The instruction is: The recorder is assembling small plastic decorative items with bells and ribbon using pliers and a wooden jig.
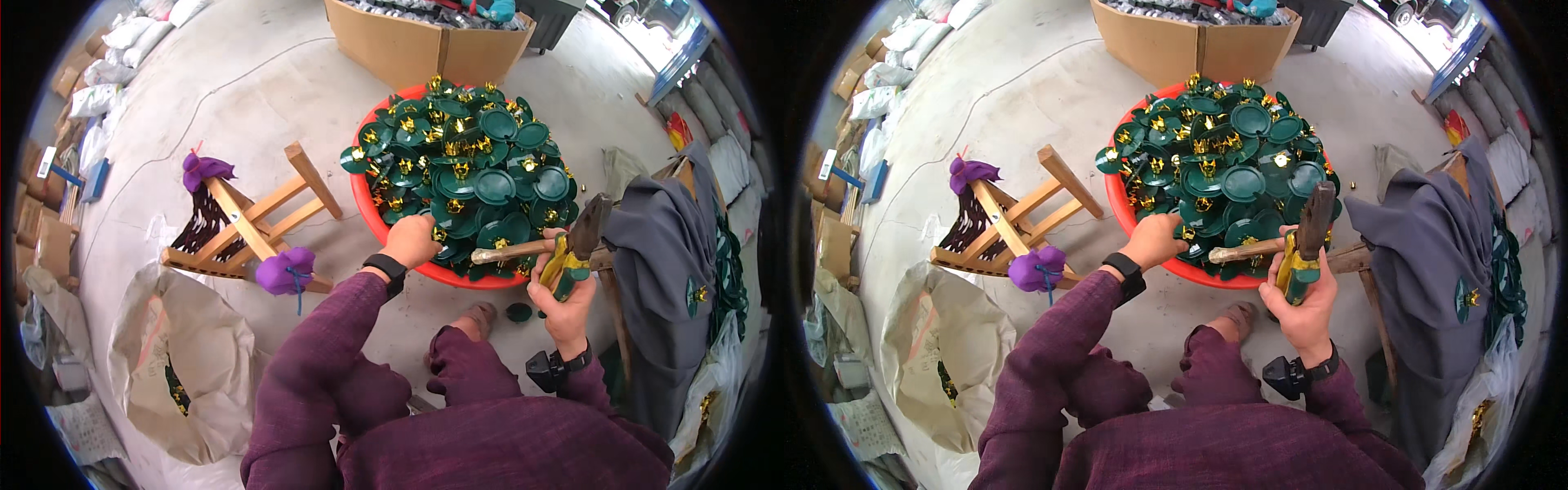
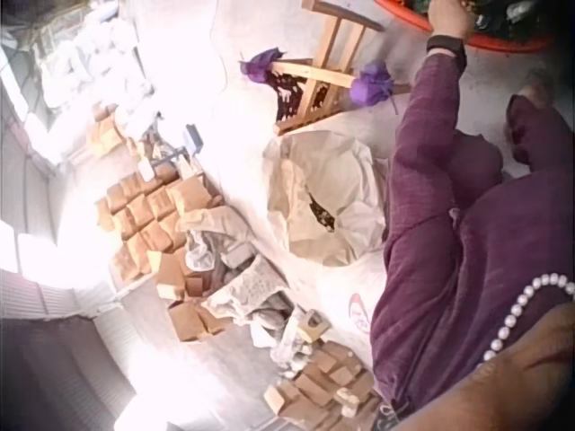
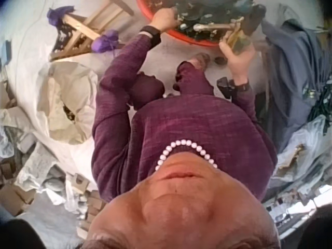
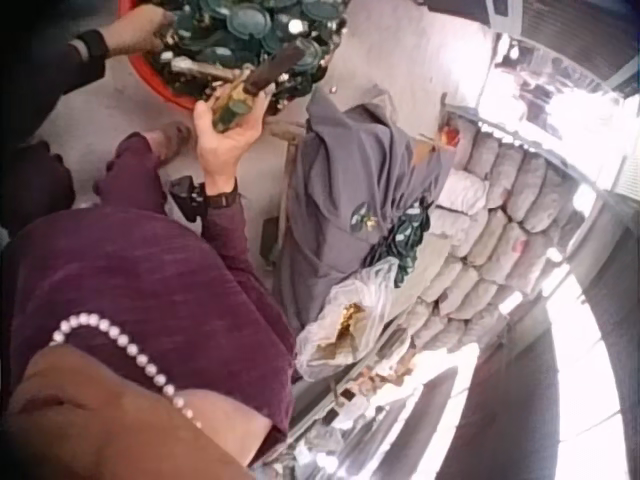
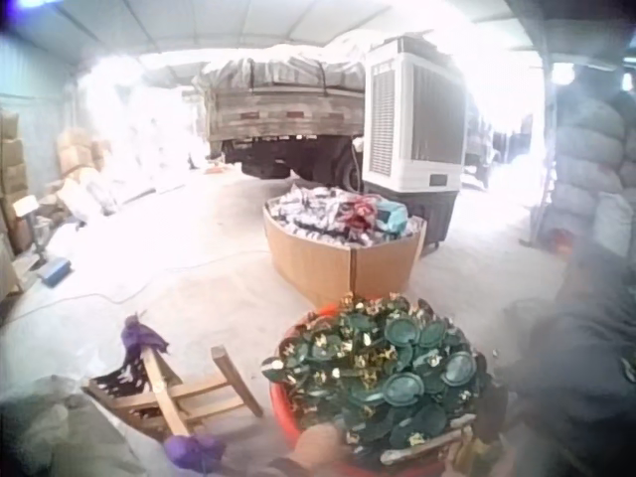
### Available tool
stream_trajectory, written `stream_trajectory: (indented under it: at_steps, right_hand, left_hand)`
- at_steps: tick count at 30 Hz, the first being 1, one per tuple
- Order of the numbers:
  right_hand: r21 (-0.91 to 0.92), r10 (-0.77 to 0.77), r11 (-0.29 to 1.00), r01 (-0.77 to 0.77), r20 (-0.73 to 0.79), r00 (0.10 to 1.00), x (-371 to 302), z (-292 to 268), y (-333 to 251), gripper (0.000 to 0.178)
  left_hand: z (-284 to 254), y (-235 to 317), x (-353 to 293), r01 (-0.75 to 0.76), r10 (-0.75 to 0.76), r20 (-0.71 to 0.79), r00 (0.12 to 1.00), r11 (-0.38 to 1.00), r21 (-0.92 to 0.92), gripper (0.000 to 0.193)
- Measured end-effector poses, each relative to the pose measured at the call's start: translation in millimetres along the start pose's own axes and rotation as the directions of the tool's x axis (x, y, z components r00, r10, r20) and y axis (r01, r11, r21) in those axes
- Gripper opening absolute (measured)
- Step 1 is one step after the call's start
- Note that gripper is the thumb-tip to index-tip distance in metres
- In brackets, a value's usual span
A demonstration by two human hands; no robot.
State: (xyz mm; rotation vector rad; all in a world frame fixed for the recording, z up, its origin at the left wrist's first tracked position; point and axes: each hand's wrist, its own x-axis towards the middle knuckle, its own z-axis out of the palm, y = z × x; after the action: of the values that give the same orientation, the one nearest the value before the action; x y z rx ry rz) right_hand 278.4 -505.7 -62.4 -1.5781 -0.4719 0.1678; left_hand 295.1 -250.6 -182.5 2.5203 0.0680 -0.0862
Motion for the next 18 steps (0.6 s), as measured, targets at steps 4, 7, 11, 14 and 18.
stream_trajectory:
  at_steps: [4, 7, 11, 14, 18]
  right_hand:
    - [0.032, 0.005, 0.999, -0.005, 0.005, 1.000, 7, 7, 8, 0.064]
    - [0.049, 0.015, 0.999, -0.014, -0.019, 1.000, 6, 7, 14, 0.063]
    - [0.038, -0.053, 0.998, 0.052, 0.013, 0.999, 8, 6, 11, 0.055]
    - [0.089, -0.046, 0.995, 0.041, 0.055, 0.997, 15, 16, 5, 0.054]
    - [0.138, -0.103, 0.987, 0.084, 0.142, 0.984, 26, 49, -15, 0.054]
  left_hand:
    - [41, -13, 6, 0.036, -0.043, -0.190, 0.981, 0.998, -0.042, 0.029]
    - [40, -10, 3, -0.033, 0.003, -0.274, 0.962, 0.994, -0.104, 0.026]
    - [-12, -7, -31, 0.008, -0.009, -0.209, 0.978, 1.000, -0.006, 0.025]
    - [-60, -6, -74, -0.111, 0.047, -0.350, 0.936, 0.980, -0.167, 0.027]
    - [-114, -39, -158, -0.044, -0.156, -0.681, 0.715, 0.963, -0.266, 0.027]
